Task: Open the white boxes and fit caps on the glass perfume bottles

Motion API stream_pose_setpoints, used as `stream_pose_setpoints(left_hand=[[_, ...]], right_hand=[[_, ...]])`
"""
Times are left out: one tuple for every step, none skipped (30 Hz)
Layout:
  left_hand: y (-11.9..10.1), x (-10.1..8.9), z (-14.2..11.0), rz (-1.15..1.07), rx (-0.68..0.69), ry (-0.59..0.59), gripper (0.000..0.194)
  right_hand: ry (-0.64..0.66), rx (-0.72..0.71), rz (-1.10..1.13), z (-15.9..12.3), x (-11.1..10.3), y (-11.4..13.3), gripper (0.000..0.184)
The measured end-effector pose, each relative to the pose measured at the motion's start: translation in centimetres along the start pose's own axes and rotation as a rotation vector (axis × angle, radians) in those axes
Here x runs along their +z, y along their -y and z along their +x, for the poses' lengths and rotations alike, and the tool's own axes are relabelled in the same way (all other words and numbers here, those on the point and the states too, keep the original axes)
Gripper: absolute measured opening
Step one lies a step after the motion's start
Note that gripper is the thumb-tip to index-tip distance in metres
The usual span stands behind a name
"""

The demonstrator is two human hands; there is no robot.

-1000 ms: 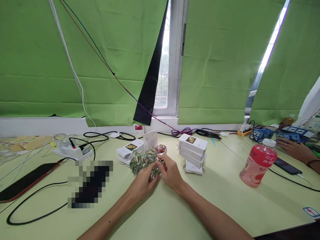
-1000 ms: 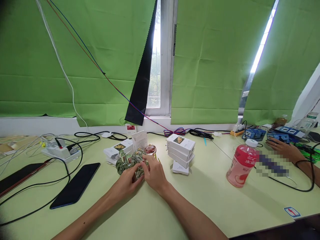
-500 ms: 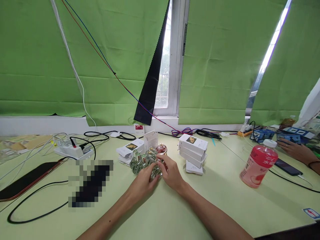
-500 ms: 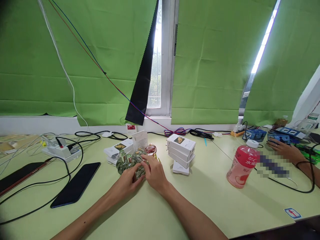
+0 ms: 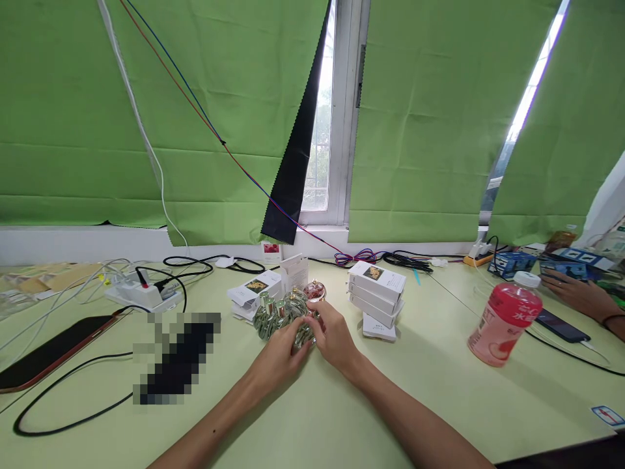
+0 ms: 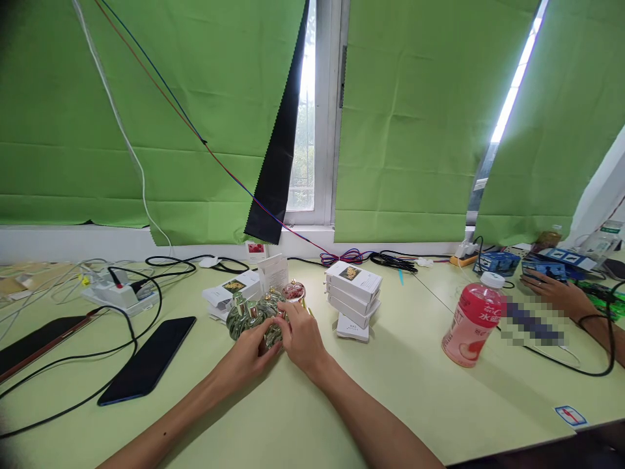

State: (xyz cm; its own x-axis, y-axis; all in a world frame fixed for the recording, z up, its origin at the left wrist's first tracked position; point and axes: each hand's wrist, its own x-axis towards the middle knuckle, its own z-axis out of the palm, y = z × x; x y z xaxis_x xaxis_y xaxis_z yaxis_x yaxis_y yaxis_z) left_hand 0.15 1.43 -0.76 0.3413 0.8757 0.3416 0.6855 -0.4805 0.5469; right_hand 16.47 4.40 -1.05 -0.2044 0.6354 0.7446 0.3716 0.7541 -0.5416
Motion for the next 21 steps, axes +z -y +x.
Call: stream_pose_setpoints(left_hand=[[-0.06, -0.03, 0.01, 0.0, -0.001, 0.003, 0.029], [-0.12, -0.05, 0.02, -0.001, -0.001, 0.007, 0.03], [-0.17, -0.07, 0.02, -0.004, -0.001, 0.008, 0.03], [-0.22, -0.08, 0.02, -0.006, -0.002, 0.007, 0.03], [-0.25, -0.09, 0.01, -0.007, -0.002, 0.007, 0.031], [-0.28, -0.09, 0.0, -0.007, -0.002, 0.008, 0.031], [-0.29, -0.1, -0.02, -0.007, -0.004, 0.009, 0.031], [-0.3, -0.1, -0.03, -0.006, -0.006, 0.009, 0.031], [-0.31, -0.11, -0.05, -0.005, -0.007, 0.008, 0.031], [-0.32, -0.12, -0.06, -0.003, -0.005, 0.007, 0.03], [-0.32, -0.14, -0.07, -0.001, -0.003, 0.005, 0.029], [-0.32, -0.16, -0.08, 0.0, 0.001, 0.002, 0.029], [-0.31, -0.17, -0.08, 0.001, 0.005, -0.002, 0.029], [-0.29, -0.17, -0.07, 0.001, 0.008, -0.006, 0.031], [-0.25, -0.16, -0.07, 0.001, 0.011, -0.011, 0.032], [-0.19, -0.14, -0.07, 0.0, 0.012, -0.016, 0.034], [-0.12, -0.1, -0.06, 0.0, 0.012, -0.019, 0.036], [-0.05, -0.05, -0.06, 0.001, 0.011, -0.021, 0.037], [0.02, 0.0, -0.06, 0.002, 0.01, -0.024, 0.038], [0.07, 0.04, -0.06, 0.001, 0.009, -0.027, 0.038], [0.1, 0.08, -0.07, -0.002, 0.008, -0.03, 0.037]], right_hand=[[0.003, 0.004, -0.006, 0.03, -0.02, 0.07, 0.019], [0.006, 0.008, -0.011, 0.05, -0.04, 0.13, 0.018], [0.009, 0.01, -0.014, 0.06, -0.06, 0.17, 0.017], [0.011, 0.011, -0.017, 0.07, -0.07, 0.2, 0.016], [0.011, 0.01, -0.019, 0.07, -0.08, 0.21, 0.016], [0.008, 0.012, -0.018, 0.05, -0.07, 0.19, 0.015], [0.005, 0.018, -0.013, 0.02, -0.05, 0.16, 0.015], [0.0, 0.03, -0.003, -0.02, -0.03, 0.11, 0.015], [-0.005, 0.046, 0.01, -0.08, 0.01, 0.05, 0.015], [-0.01, 0.062, 0.026, -0.14, 0.04, -0.01, 0.017], [-0.014, 0.075, 0.044, -0.21, 0.06, -0.06, 0.018], [-0.016, 0.084, 0.06, -0.29, 0.08, -0.1, 0.021], [-0.019, 0.088, 0.073, -0.35, 0.07, -0.11, 0.023], [-0.021, 0.09, 0.082, -0.4, 0.06, -0.09, 0.024], [-0.024, 0.089, 0.087, -0.43, 0.02, -0.05, 0.025], [-0.03, 0.087, 0.089, -0.45, -0.01, 0.01, 0.026], [-0.034, 0.081, 0.09, -0.45, -0.05, 0.07, 0.027], [-0.037, 0.072, 0.091, -0.44, -0.09, 0.13, 0.027], [-0.037, 0.062, 0.092, -0.41, -0.12, 0.17, 0.027], [-0.035, 0.051, 0.094, -0.38, -0.13, 0.19, 0.027], [-0.034, 0.043, 0.096, -0.34, -0.14, 0.19, 0.027]])
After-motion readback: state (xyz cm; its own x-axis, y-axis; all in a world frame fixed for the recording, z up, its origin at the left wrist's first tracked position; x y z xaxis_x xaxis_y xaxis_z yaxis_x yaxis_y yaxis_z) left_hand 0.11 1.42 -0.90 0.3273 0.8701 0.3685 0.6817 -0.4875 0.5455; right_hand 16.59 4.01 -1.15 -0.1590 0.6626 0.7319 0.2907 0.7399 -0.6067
